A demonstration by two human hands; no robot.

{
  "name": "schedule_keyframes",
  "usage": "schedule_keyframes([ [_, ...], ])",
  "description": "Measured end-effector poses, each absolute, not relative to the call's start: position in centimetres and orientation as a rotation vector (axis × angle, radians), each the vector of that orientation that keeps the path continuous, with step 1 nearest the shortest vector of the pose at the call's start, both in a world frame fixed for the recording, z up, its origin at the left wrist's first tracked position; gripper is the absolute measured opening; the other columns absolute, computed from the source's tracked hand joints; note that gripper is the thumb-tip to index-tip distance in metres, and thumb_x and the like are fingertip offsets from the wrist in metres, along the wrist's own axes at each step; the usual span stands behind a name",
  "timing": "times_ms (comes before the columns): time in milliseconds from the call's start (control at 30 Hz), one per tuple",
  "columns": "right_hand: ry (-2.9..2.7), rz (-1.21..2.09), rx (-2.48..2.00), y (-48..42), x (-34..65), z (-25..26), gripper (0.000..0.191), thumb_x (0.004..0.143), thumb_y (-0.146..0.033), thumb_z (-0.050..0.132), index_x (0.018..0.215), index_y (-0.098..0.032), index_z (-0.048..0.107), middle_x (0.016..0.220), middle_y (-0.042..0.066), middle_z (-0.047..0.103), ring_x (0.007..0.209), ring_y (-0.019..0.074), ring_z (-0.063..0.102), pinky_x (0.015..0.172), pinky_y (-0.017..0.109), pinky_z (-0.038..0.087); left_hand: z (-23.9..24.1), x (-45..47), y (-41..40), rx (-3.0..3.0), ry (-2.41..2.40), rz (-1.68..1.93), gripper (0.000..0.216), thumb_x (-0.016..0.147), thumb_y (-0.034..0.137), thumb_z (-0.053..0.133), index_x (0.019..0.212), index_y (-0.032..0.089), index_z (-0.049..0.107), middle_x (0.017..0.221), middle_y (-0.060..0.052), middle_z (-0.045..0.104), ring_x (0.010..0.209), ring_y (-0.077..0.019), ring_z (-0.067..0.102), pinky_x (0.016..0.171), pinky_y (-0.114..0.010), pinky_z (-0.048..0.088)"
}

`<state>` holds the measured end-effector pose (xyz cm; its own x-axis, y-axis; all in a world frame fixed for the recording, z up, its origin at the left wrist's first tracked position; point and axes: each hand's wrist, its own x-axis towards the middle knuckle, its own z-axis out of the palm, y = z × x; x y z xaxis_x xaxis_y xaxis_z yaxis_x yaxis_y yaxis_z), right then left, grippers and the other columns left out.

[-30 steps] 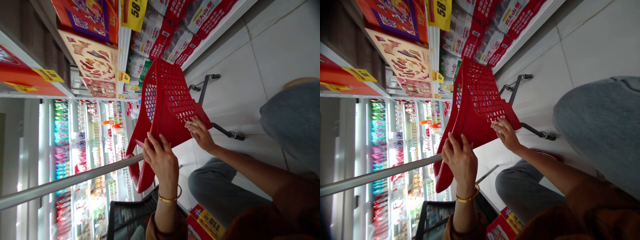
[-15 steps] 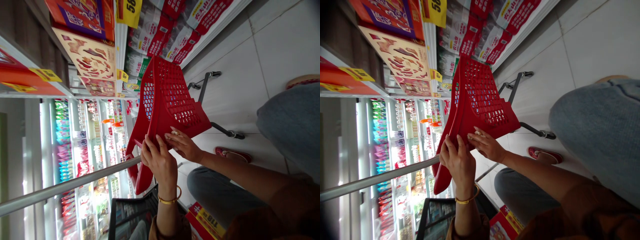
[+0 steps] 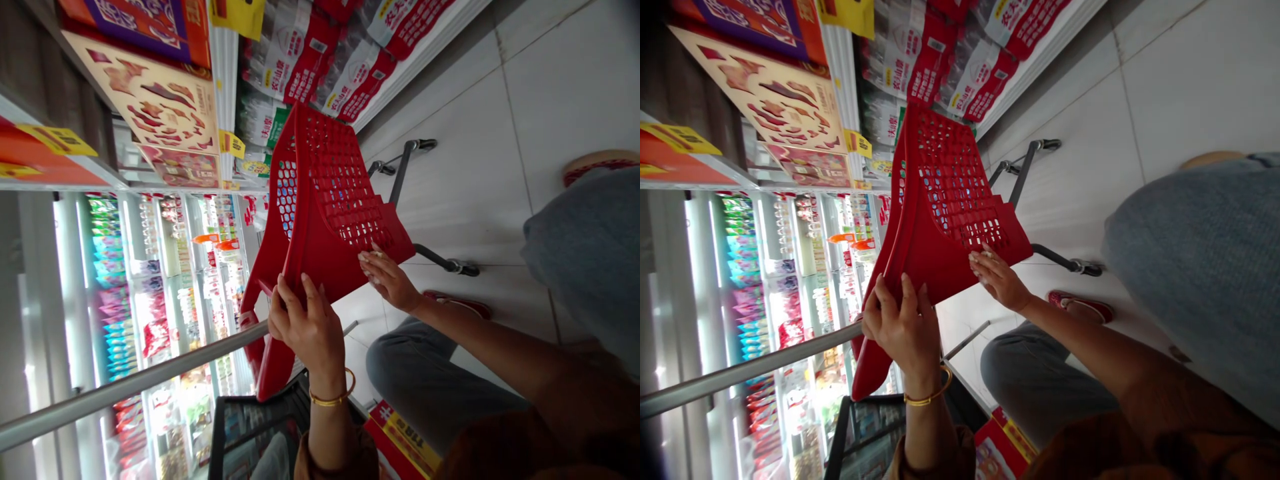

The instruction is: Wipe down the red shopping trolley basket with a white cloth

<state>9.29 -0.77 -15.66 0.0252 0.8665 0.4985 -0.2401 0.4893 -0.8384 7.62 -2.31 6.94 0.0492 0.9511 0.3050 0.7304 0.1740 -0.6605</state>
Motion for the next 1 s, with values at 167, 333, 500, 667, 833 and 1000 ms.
schedule_keyframes([
  [167, -1.246, 0.938, -0.707, -0.9, 9.4, -17.7, 0.047, 0.097, -0.018, 0.047, 0.144, -0.021, 0.045, 0.142, 0.013, 0.054, 0.147, 0.026, 0.031, 0.116, 0.054, 0.039, 6.8, 7.7, -2.2, -1.581, -1.719, 0.401, 0.029, 0.093, 0.029, 0.055, 0.118, 0.021, 0.068, 0.139, -0.021, 0.056, 0.123, -0.0364, 0.051, 0.099, -0.058, 0.04],
  [333, -1.206, 0.994, -0.783, -1.2, 9.3, -18.5, 0.041, 0.097, -0.02, 0.046, 0.137, -0.023, 0.052, 0.143, 0.011, 0.054, 0.143, 0.025, 0.038, 0.117, 0.057, 0.037, 6.6, 7.8, -2.2, -1.578, -1.735, 0.37, 0.028, 0.093, 0.029, 0.054, 0.116, 0.022, 0.068, 0.139, -0.02, 0.055, 0.123, -0.0365, 0.051, 0.099, -0.059, 0.039],
  [500, -1.148, 1.045, -0.836, -1.3, 9.4, -17.1, 0.041, 0.098, -0.019, 0.043, 0.139, -0.023, 0.05, 0.142, 0.011, 0.054, 0.14, 0.0241, 0.043, 0.119, 0.056, 0.035, 6.5, 7.8, -2.0, -1.568, -1.754, 0.351, 0.029, 0.093, 0.029, 0.053, 0.116, 0.022, 0.069, 0.14, -0.02, 0.054, 0.125, -0.0368, 0.05, 0.1, -0.061, 0.039],
  [667, -1.148, 1.063, -0.69, -0.7, 9.7, -12.7, 0.044, 0.098, -0.019, 0.043, 0.142, -0.025, 0.046, 0.144, 0.01, 0.053, 0.141, 0.0234, 0.041, 0.119, 0.053, 0.036, 6.4, 7.7, -2.0, -1.573, -1.71, 0.347, 0.028, 0.093, 0.027, 0.054, 0.116, 0.022, 0.069, 0.139, -0.02, 0.056, 0.124, -0.036, 0.052, 0.098, -0.059, 0.041],
  [833, -1.232, 0.975, -0.476, 0.0, 10.7, -7.4, 0.049, 0.097, -0.02, 0.045, 0.146, -0.02, 0.04, 0.144, 0.013, 0.052, 0.148, 0.0265, 0.029, 0.118, 0.054, 0.037, 6.4, 8.2, -2.1, -1.571, -1.765, 0.344, 0.03, 0.094, 0.026, 0.051, 0.118, 0.022, 0.068, 0.142, -0.02, 0.053, 0.128, -0.0363, 0.048, 0.101, -0.061, 0.038],
  [1000, -1.277, 0.936, -0.462, 0.3, 11.0, -6.7, 0.053, 0.098, -0.022, 0.044, 0.15, -0.02, 0.034, 0.146, 0.014, 0.05, 0.15, 0.0272, 0.023, 0.117, 0.054, 0.038, 6.5, 8.7, -2.2, -1.564, -1.746, 0.374, 0.03, 0.094, 0.024, 0.051, 0.118, 0.021, 0.068, 0.142, -0.021, 0.053, 0.127, -0.0361, 0.048, 0.1, -0.059, 0.039],
])
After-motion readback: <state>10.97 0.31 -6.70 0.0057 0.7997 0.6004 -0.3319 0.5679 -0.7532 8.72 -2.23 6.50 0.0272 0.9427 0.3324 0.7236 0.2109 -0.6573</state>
